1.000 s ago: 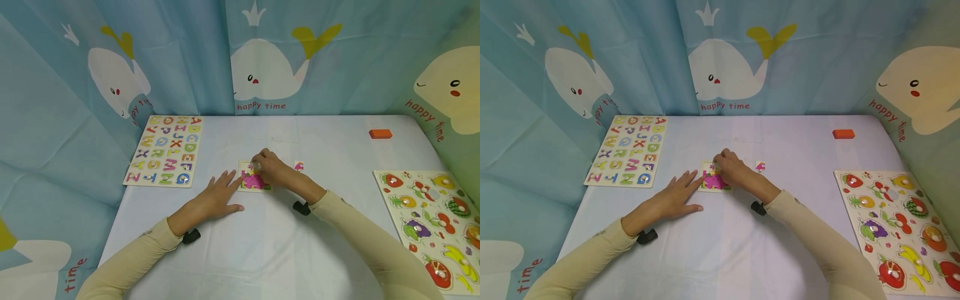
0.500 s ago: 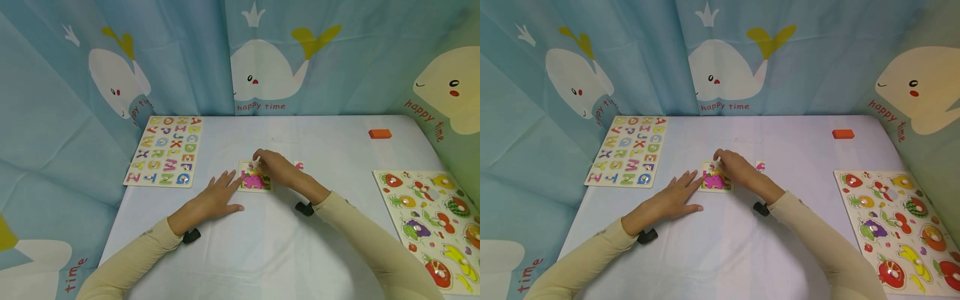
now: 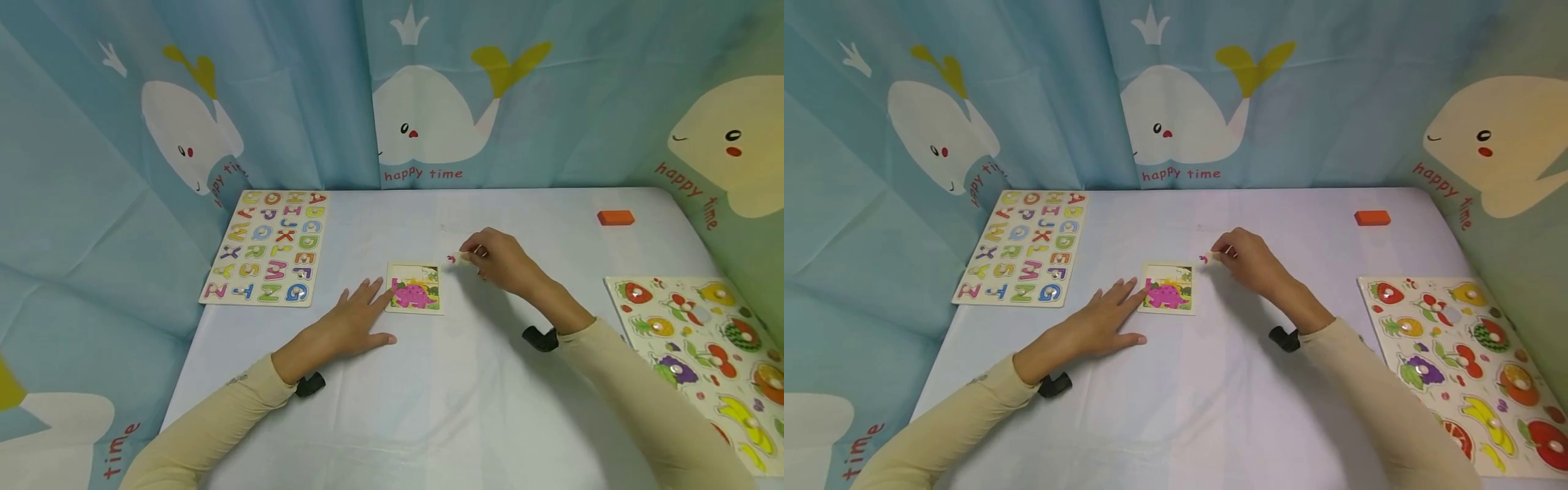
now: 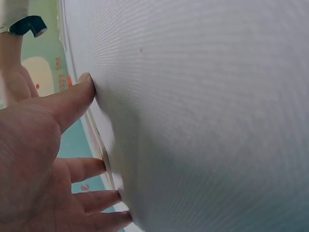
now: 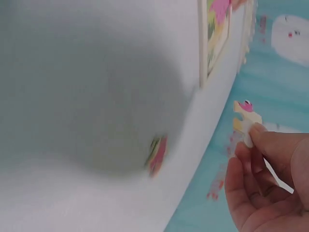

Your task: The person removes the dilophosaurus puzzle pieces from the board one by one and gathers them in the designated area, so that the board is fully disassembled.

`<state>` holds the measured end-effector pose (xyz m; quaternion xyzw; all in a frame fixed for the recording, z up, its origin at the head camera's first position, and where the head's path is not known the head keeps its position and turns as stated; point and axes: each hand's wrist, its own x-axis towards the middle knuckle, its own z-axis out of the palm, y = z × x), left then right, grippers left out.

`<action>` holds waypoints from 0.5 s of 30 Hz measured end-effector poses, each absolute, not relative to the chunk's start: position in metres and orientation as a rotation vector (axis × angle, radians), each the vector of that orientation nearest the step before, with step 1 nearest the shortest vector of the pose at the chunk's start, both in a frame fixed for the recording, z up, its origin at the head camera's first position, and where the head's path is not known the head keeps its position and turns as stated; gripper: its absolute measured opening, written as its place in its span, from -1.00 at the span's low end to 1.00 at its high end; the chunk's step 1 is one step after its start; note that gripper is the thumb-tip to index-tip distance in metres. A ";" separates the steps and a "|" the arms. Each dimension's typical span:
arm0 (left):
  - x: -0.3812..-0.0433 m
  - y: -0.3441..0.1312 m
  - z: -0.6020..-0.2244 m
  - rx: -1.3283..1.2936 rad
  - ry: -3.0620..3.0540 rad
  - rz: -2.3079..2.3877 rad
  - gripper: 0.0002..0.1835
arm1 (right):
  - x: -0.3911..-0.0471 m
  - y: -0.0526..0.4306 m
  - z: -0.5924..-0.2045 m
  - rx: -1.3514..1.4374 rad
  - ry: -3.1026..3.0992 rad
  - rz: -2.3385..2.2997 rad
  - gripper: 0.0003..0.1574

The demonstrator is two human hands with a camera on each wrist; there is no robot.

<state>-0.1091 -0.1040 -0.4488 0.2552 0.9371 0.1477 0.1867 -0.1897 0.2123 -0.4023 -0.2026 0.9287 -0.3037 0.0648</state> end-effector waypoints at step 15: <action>-0.107 -0.104 -0.447 0.699 2.638 0.419 0.01 | -0.189 0.304 -0.399 -0.383 2.808 -0.809 -0.80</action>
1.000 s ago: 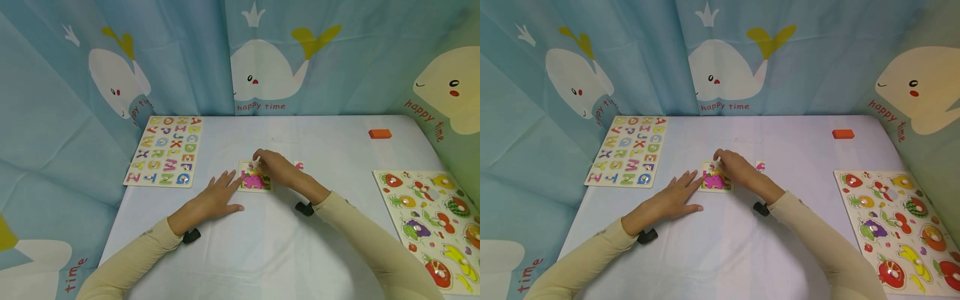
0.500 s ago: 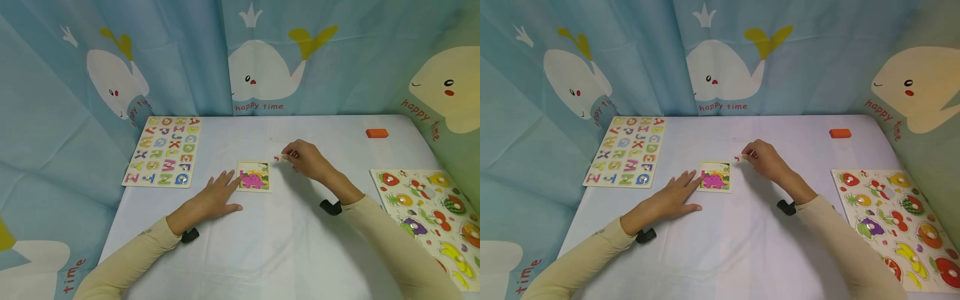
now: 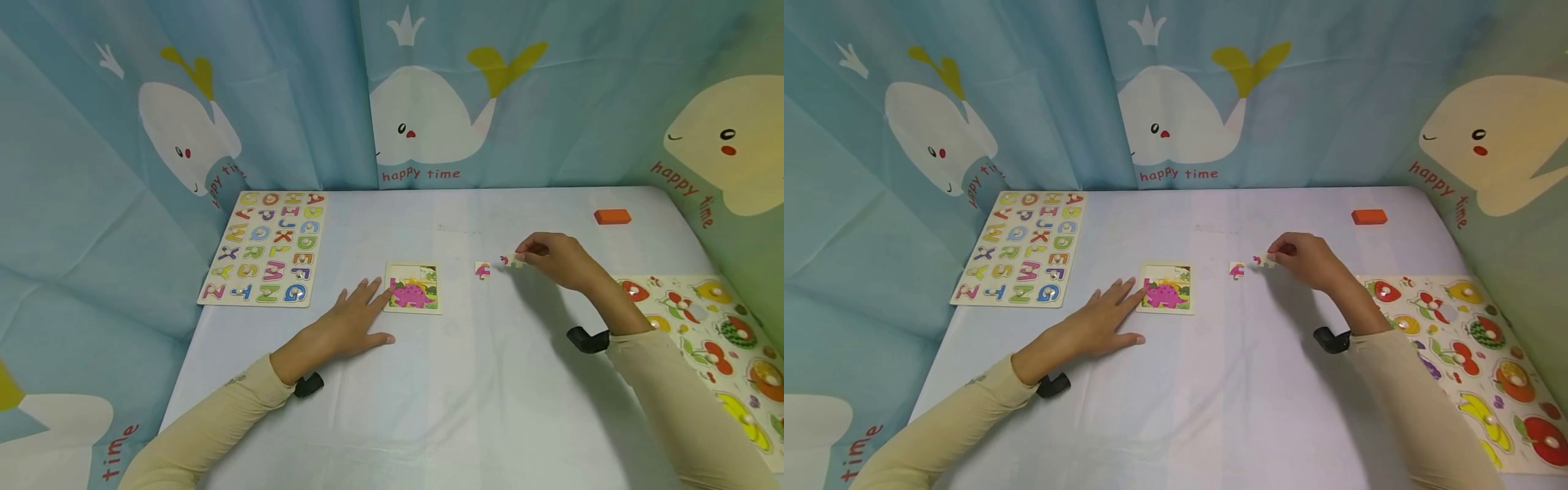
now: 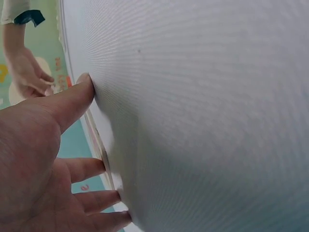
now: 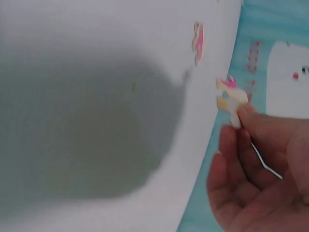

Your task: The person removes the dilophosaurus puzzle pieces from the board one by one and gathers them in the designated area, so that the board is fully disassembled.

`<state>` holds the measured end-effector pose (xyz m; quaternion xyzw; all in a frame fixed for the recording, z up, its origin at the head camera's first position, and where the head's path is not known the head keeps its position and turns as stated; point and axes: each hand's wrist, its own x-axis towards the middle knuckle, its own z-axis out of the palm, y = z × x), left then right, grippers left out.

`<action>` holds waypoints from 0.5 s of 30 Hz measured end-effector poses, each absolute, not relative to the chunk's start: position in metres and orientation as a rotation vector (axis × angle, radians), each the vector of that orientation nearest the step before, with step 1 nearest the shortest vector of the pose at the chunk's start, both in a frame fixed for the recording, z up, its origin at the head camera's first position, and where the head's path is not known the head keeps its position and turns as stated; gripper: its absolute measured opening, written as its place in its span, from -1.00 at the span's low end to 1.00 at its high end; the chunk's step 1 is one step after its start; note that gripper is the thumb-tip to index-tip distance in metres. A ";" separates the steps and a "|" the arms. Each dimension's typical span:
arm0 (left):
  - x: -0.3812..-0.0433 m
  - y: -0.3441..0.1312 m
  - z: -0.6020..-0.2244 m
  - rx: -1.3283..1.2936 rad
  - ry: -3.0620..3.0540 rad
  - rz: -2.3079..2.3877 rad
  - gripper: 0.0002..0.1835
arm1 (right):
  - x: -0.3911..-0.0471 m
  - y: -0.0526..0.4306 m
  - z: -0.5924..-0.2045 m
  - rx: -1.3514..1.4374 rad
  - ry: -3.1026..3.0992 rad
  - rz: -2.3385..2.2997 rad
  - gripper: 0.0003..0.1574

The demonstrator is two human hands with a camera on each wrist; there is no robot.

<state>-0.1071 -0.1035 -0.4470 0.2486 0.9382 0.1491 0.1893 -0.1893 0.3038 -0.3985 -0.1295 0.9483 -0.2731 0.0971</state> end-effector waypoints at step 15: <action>-0.108 -0.105 -0.448 0.709 2.630 0.408 0.01 | -0.205 0.327 -0.424 -0.307 2.684 -0.730 -0.75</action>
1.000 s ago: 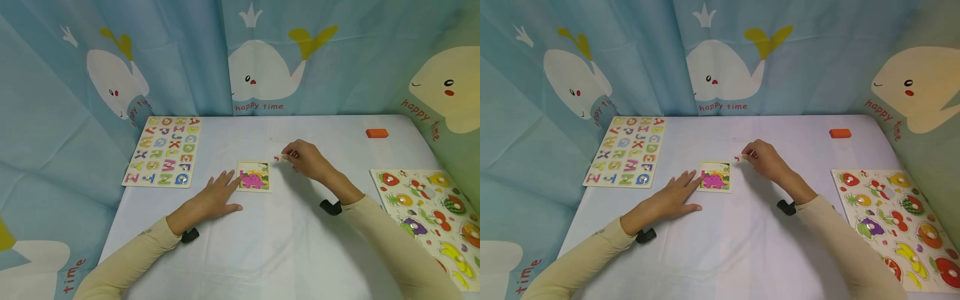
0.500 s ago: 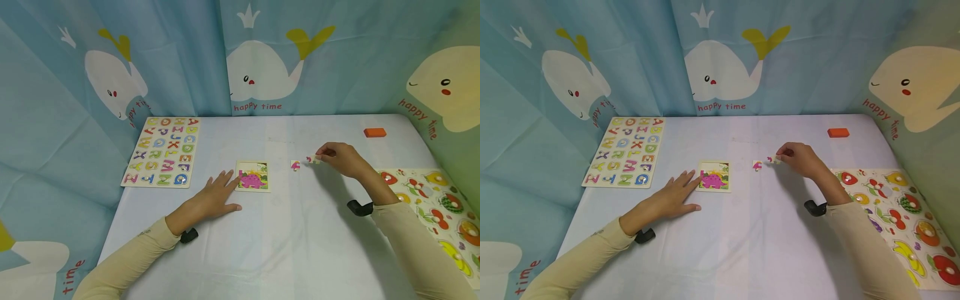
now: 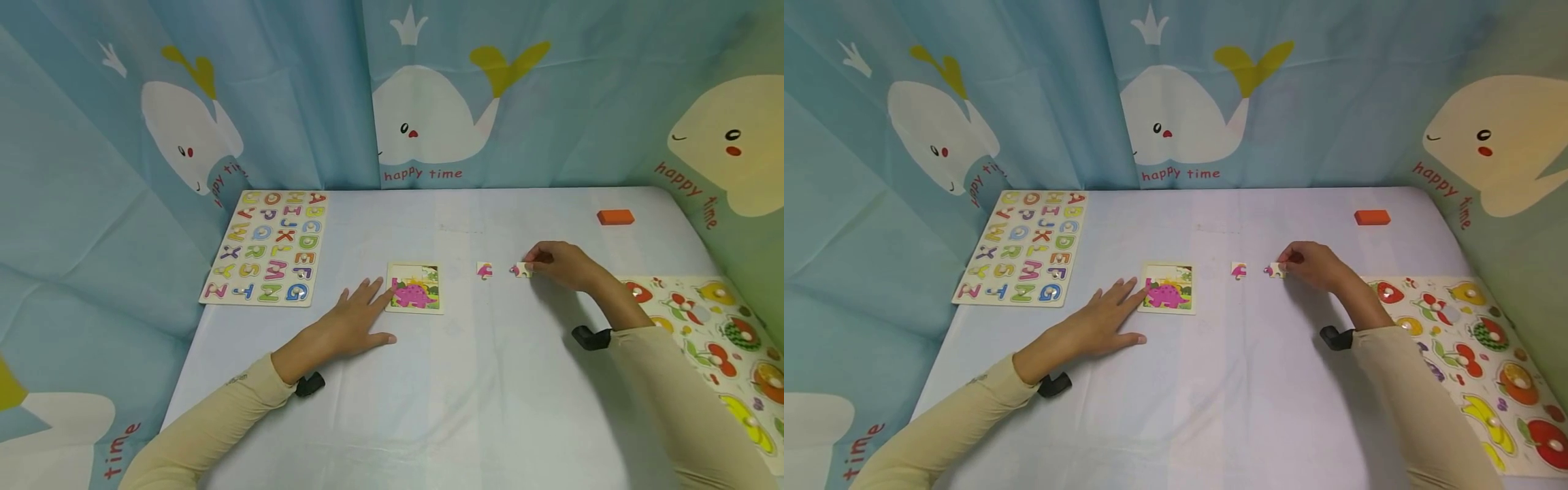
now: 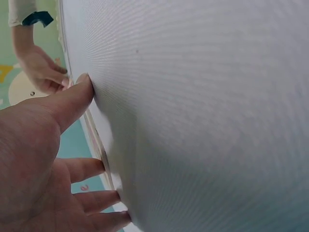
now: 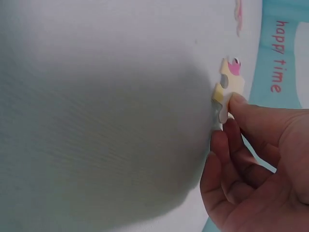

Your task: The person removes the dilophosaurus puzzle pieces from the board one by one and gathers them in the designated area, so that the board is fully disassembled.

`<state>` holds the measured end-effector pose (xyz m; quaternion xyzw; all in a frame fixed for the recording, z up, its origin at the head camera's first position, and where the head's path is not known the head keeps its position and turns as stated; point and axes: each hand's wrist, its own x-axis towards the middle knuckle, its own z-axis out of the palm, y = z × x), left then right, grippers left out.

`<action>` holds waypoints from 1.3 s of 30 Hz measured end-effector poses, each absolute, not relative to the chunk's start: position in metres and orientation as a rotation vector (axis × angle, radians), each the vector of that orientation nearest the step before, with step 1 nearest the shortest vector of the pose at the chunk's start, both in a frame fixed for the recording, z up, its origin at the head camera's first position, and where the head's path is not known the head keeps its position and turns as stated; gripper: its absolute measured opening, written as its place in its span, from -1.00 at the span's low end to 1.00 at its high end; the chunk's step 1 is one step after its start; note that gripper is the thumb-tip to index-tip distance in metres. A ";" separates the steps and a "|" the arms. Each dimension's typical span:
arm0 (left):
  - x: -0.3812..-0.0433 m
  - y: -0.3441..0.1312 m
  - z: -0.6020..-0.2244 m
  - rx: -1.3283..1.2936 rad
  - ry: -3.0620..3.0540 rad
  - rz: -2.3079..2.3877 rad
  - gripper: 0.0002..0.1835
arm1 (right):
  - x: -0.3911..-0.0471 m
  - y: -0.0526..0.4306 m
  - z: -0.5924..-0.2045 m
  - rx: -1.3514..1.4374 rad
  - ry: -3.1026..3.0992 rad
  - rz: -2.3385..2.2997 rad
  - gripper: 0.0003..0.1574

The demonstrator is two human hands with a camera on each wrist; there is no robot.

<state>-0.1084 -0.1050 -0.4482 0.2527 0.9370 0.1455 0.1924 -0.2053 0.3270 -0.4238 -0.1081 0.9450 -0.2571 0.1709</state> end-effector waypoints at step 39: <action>-0.109 -0.104 -0.449 0.710 2.635 0.391 0.01 | -0.185 0.171 -0.446 -0.873 2.892 -0.659 -0.63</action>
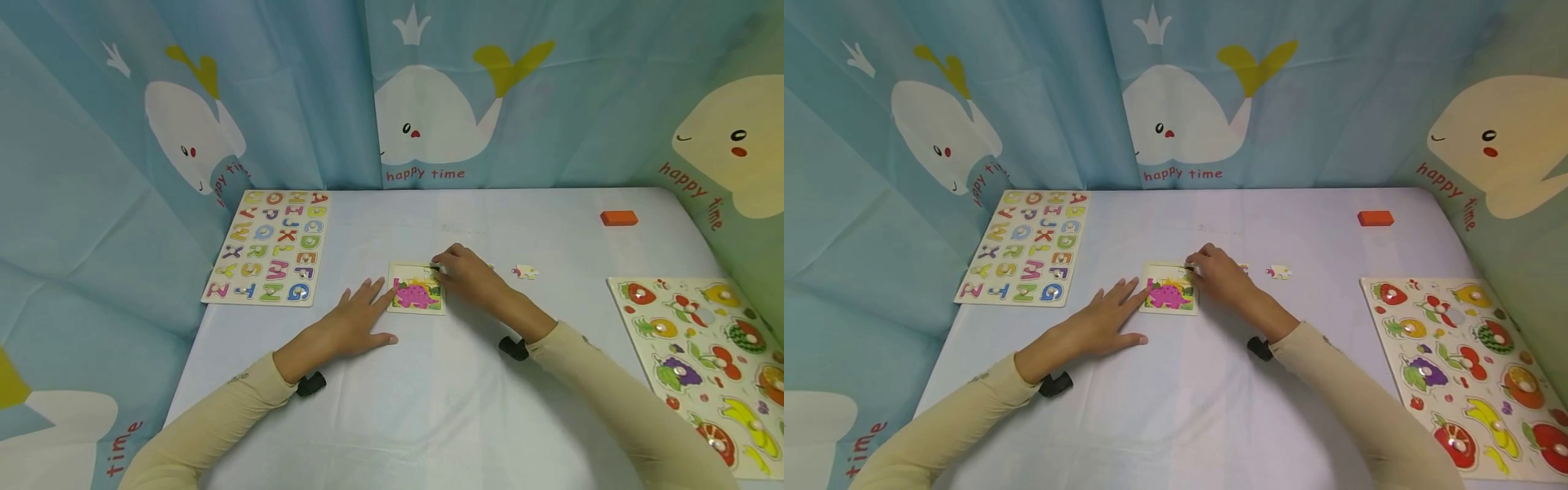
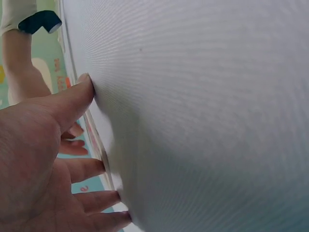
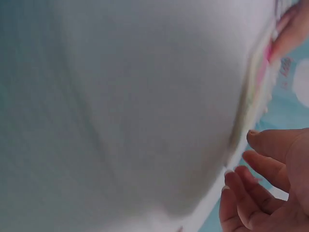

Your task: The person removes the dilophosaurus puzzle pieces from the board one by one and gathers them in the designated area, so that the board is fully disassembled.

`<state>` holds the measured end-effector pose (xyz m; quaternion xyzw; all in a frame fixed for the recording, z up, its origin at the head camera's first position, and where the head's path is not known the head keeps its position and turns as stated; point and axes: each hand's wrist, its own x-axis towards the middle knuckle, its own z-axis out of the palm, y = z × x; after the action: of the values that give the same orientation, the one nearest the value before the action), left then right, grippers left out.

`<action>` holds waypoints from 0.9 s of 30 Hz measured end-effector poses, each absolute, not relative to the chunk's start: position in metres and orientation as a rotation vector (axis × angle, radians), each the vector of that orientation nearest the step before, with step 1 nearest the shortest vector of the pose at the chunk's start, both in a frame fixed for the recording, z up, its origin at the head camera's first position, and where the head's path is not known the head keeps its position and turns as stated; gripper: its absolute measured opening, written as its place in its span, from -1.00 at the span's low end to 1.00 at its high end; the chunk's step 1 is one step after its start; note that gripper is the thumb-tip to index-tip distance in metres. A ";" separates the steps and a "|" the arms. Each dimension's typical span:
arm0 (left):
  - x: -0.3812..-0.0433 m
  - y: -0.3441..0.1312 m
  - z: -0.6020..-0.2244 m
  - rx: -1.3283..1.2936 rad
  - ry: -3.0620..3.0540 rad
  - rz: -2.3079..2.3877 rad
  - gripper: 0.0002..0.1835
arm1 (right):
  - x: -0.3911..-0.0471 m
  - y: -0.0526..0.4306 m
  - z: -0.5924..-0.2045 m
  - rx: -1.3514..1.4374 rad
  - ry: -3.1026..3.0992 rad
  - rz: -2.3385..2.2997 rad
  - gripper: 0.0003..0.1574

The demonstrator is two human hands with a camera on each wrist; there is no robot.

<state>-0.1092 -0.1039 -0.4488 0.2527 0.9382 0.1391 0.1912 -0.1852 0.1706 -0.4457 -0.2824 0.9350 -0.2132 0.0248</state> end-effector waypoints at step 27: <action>-0.109 -0.105 -0.448 0.725 2.637 0.413 0.01 | -0.180 0.162 -0.439 -0.903 2.876 -0.487 -0.58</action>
<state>-0.1090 -0.1052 -0.4482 0.2576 0.9366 0.1468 0.1868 -0.1804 0.1621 -0.4391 -0.2955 0.9410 -0.1593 0.0439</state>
